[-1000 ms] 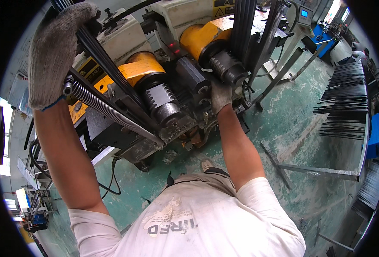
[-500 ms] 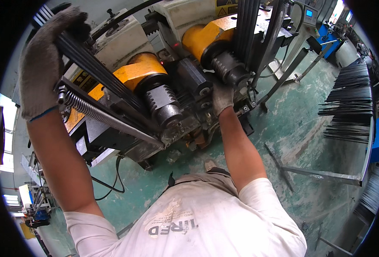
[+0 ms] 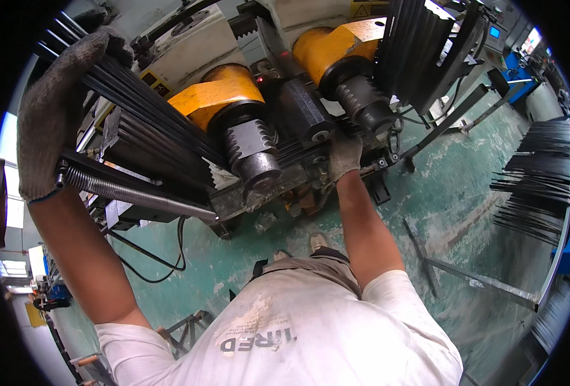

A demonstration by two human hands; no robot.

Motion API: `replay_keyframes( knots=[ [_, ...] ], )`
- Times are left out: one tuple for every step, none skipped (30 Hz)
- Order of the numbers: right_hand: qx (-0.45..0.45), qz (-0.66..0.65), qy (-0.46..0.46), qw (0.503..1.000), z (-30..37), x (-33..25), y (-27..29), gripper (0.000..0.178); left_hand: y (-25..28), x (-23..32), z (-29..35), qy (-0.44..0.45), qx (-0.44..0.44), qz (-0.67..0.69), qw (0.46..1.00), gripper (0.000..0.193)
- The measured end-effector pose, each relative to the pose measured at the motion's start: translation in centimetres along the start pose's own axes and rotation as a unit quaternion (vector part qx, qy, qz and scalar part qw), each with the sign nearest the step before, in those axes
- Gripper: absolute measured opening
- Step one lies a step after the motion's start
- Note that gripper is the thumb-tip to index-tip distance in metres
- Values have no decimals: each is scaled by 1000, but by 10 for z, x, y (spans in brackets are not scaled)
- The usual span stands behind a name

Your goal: The person repeatedly picks up straight metal rods from a rack, feeds them into a manual bending machine, and removes the bent rods to place them on a nearby rack. The cycle of loading, bending, and unloading continues throughout the clip.

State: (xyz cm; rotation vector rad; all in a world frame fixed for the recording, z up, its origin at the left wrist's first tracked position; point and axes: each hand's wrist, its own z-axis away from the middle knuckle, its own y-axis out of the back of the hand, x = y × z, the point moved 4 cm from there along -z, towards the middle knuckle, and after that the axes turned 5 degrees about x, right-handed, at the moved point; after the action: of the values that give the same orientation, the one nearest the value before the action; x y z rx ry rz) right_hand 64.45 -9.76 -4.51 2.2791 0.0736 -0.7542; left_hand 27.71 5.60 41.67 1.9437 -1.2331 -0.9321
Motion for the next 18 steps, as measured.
replay_keyframes(
  knots=[
    [-2, -29, -25, 999, 0, 22, -11, 22, 1, 2, -4, -19, 0, -7, 1000, 38],
    [-1, -32, -29, 999, 0, 27, -14, 22, 0, 3, -4, -20, 4, -7, 1000, 40],
    [-1, -34, -34, 999, 0, 31, -18, 22, -2, 3, -3, -19, 5, -8, 1000, 40],
    [3, -13, -15, 1000, 1, 19, -12, 23, -1, 2, 2, -12, 2, -12, 1000, 40],
    [11, 12, 1, 1000, 1, 13, -5, 23, -1, 1, 3, -7, -2, -15, 1000, 37],
    [20, -36, -22, 999, 2, 16, -8, 24, 0, -1, 3, 41, 4, 42, 998, 35],
    [24, -90, -45, 995, 3, 16, -14, 26, 6, 1, 5, 92, 12, 95, 991, 34],
    [29, -143, -68, 987, 5, 17, -18, 27, 12, 4, 5, 184, 31, 204, 961, 33],
    [19, -146, -76, 986, 6, 18, -22, 27, 16, 6, 6, 247, 51, 255, 933, 33],
    [7, -148, -83, 986, 7, 16, -25, 28, 18, 7, 12, 310, 81, 306, 896, 33],
    [5, -133, -99, 986, 5, 21, -16, 28, 3, 1, 9, 335, 108, 322, 879, 36],
    [13, -186, -158, 970, 5, 28, -7, 28, -13, 1, 2, 346, 104, 329, 873, 37],
    [-9, -270, -207, 940, 0, -10, 4, 27, 5, 15, 7, 383, 99, 299, 868, 40],
    [-4, -328, -241, 913, 0, -14, 6, 27, 7, 23, 4, 402, 97, 291, 863, 42],
    [6, -382, -277, 882, 1, -16, 7, 26, 7, 28, 1, 384, 81, 277, 877, 42],
    [28, -430, -292, 854, 5, -5, -1, 26, 7, 23, 1, 361, 65, 273, 889, 41],
    [47, -478, -305, 822, 5, -3, -5, 28, 9, 18, 3, 341, 51, 266, 900, 40],
    [52, -495, -336, 800, 8, -1, -8, 28, 11, 13, 6, 321, 36, 259, 910, 39]
  ],
)
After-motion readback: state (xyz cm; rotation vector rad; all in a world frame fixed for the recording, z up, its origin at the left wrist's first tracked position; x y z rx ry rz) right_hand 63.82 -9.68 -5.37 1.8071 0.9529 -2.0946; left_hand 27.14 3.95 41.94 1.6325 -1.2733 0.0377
